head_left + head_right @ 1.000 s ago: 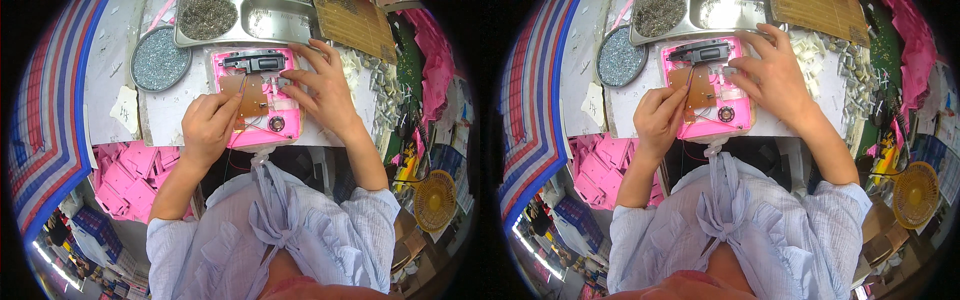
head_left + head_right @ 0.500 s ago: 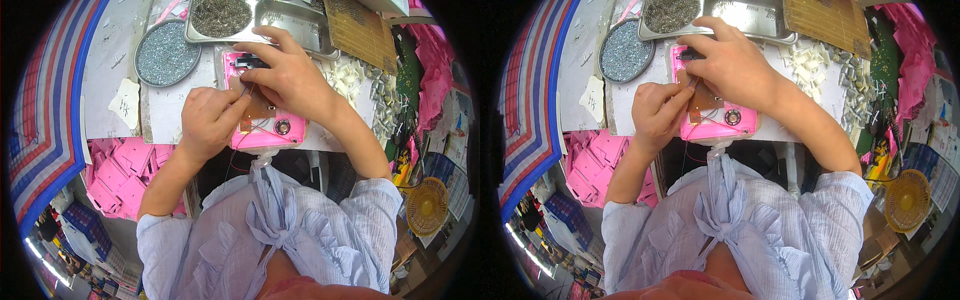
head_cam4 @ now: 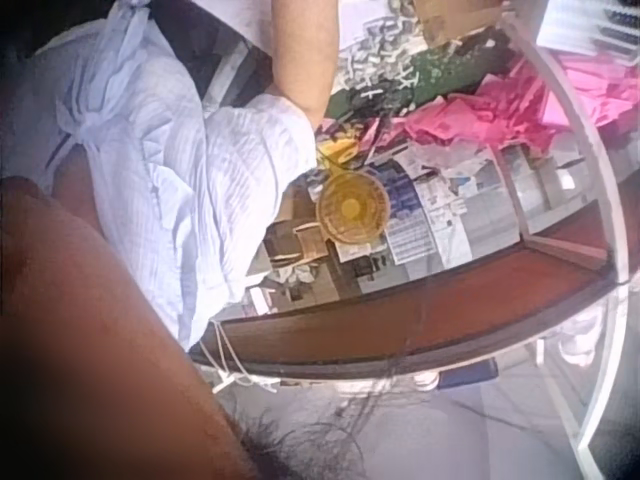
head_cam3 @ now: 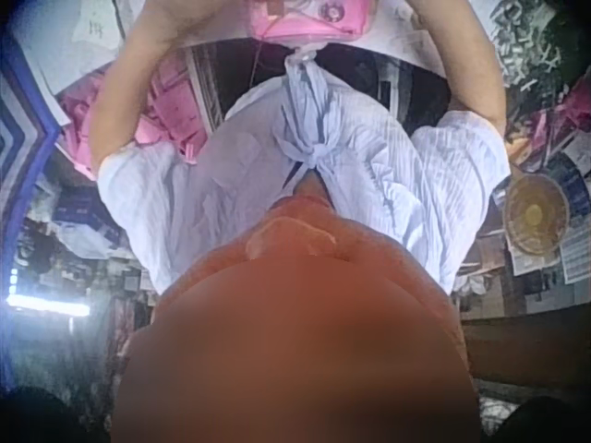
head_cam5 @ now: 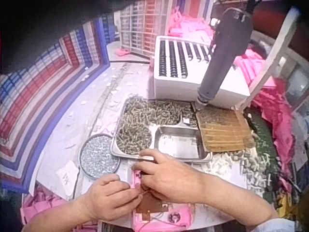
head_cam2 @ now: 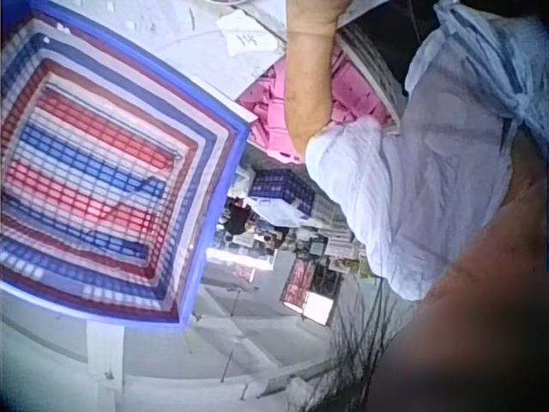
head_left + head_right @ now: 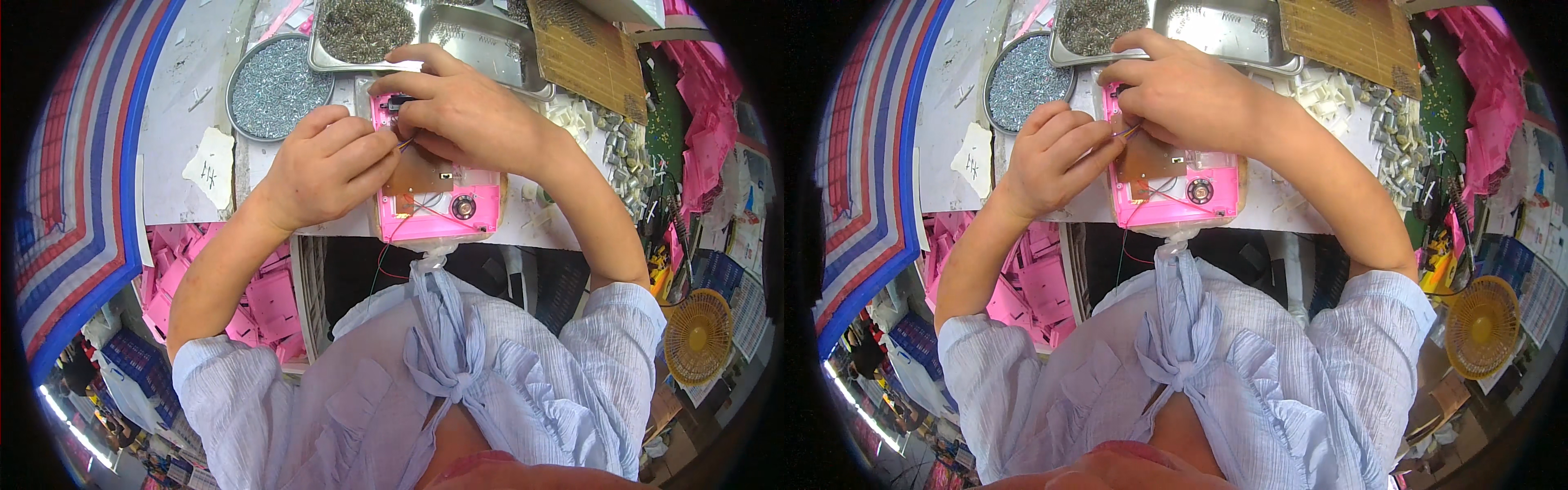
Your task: Assemble a pink electronic device by soldering components and driving screws into the plastic housing.
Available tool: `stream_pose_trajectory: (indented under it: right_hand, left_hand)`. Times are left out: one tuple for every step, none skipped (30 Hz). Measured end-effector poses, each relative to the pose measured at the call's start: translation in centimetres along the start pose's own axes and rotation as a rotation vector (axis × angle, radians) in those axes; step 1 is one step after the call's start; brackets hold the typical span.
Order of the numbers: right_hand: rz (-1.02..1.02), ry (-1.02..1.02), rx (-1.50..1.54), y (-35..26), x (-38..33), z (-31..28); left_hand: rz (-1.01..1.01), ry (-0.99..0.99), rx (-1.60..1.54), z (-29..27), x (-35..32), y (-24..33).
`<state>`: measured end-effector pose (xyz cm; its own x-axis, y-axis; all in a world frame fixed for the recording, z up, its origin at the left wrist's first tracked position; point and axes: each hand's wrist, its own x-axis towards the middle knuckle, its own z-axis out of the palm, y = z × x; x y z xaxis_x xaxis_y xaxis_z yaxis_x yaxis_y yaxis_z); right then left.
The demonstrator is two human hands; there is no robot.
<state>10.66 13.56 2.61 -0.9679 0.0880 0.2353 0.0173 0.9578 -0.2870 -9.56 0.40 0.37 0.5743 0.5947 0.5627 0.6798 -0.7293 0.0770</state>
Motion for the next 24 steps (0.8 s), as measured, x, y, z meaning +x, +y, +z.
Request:
stream_pose_trajectory:
  right_hand:
    - [-0.004,0.007,-0.011,-0.1,-0.1,0.0]
    - [-0.001,0.028,-0.018,-0.1,-0.2,0.1]
    - [0.002,0.049,-0.024,-0.1,-0.3,0.2]
    - [0.004,0.069,-0.031,-0.2,-0.5,0.3]
    - [0.023,0.095,0.002,-0.3,-0.8,0.4]
    - [0.042,0.121,0.035,-0.4,-1.1,0.5]
    - [0.063,0.149,0.064,-0.5,-1.5,0.5]
    - [0.067,0.185,0.086,-0.7,-2.0,0.5]
    - [0.072,0.222,0.108,-0.9,-2.4,0.7]
    - [0.079,0.259,0.127,-1.0,-3.0,0.8]
    - [0.101,0.279,0.125,-1.1,-3.6,0.7]
    - [0.124,0.3,0.123,-1.2,-4.2,0.6]
    - [0.14,0.32,0.128,-1.5,-4.8,0.5]
    - [0.173,0.347,0.133,-1.7,-5.4,0.7]
    - [0.208,0.374,0.138,-1.9,-6.0,0.9]
    - [0.235,0.405,0.148,-2.0,-6.3,1.0]
    - [0.278,0.455,0.172,-2.2,-6.7,1.1]
    - [0.322,0.505,0.196,-2.3,-6.9,1.1]
    - [0.364,0.557,0.222,-2.5,-7.2,1.2]
    - [0.397,0.608,0.305,-2.6,-7.3,1.3]
    - [0.424,0.622,0.336,-2.6,-7.5,1.4]
    - [0.458,0.639,0.366,-2.6,-7.9,1.5]
    - [0.49,0.656,0.397,-2.5,-8.1,1.6]
    - [0.494,0.655,0.405,-2.3,-8.2,1.5]
  left_hand:
    - [-0.008,0.017,0.023,0.1,-0.1,0.1]
    - [-0.015,0.034,0.046,0.1,-0.2,0.3]
    - [-0.042,0.035,0.051,0.1,-0.4,0.5]
    - [-0.069,0.037,0.057,0.0,-0.6,0.7]
    - [-0.096,0.039,0.063,0.0,-0.8,0.9]
    - [-0.126,0.03,0.056,-0.1,-1.3,1.1]
    - [-0.152,0.023,0.049,-0.1,-1.9,1.1]
    - [-0.178,0.015,0.041,-0.1,-2.1,1.3]
    - [-0.278,0.068,0.032,-0.1,-2.1,2.1]
    - [-0.375,0.121,0.02,-0.2,-1.9,3.4]
    - [-0.47,0.173,0.003,-0.3,-1.7,4.8]
    - [-0.489,0.225,-0.047,-0.4,-1.3,6.2]
    - [-0.507,0.286,-0.145,-0.4,-0.7,7.5]
    - [-0.599,0.29,-0.271,0.1,0.3,8.3]
    - [-0.69,0.292,-0.399,0.5,1.5,8.9]
    - [-0.741,0.305,-0.456,0.9,2.9,9.0]
    - [-0.791,0.319,-0.517,1.6,4.5,8.6]
    - [-0.84,0.333,-0.579,2.2,5.5,8.0]
    - [-0.853,0.301,-0.637,2.9,5.8,7.4]
    - [-0.866,0.268,-0.694,3.7,6.0,6.8]
    - [-0.879,0.235,-0.75,4.1,6.3,6.4]
    - [-0.949,0.212,-0.846,4.4,6.5,6.3]
    - [-0.925,0.193,-0.814,4.4,6.8,6.0]
    - [-0.902,0.175,-0.781,4.4,7.0,5.6]
